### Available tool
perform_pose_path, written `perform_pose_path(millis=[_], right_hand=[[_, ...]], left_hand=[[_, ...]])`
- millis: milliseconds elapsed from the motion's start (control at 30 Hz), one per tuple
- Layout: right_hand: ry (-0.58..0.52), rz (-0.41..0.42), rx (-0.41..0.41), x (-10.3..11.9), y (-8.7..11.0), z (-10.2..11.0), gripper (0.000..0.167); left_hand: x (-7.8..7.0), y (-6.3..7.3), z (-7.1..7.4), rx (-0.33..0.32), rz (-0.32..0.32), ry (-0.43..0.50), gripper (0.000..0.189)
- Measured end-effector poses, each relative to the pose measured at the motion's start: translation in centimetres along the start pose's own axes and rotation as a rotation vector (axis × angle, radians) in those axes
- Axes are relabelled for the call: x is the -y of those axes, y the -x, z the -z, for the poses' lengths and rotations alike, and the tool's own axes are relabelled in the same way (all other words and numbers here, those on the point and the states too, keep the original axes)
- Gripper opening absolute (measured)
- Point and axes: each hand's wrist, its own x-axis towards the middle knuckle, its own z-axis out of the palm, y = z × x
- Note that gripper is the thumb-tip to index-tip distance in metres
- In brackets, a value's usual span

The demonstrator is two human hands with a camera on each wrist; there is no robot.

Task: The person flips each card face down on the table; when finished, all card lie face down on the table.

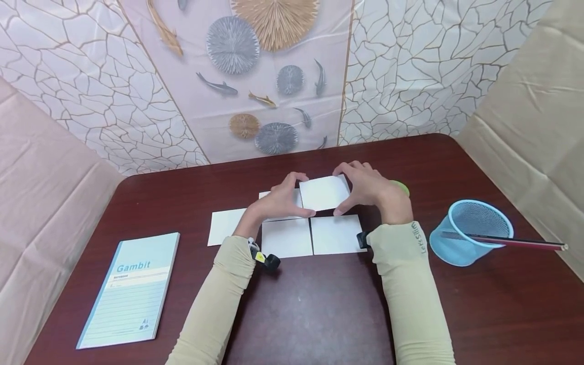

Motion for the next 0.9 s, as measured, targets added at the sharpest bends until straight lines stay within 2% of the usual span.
perform_pose_path(millis=[133, 333, 767, 900], right_hand=[[0.038, -0.031, 0.004, -0.4, -0.2, -0.5, 0.096], [0.055, -0.046, 0.037, -0.8, -1.2, -1.6, 0.097], [0.074, -0.055, 0.064, -0.9, -1.9, -2.4, 0.101], [0.075, -0.060, 0.041, -1.1, -1.9, -2.3, 0.102]], left_hand=[[0.3, -0.2, -0.8, -0.005, 0.006, -0.041, 0.086], [0.6, -0.1, -0.9, 0.010, 0.050, -0.089, 0.085], [1.2, 0.0, -0.9, 0.029, 0.094, -0.083, 0.090], [1.0, -0.3, -0.9, 0.005, 0.096, -0.093, 0.091]])
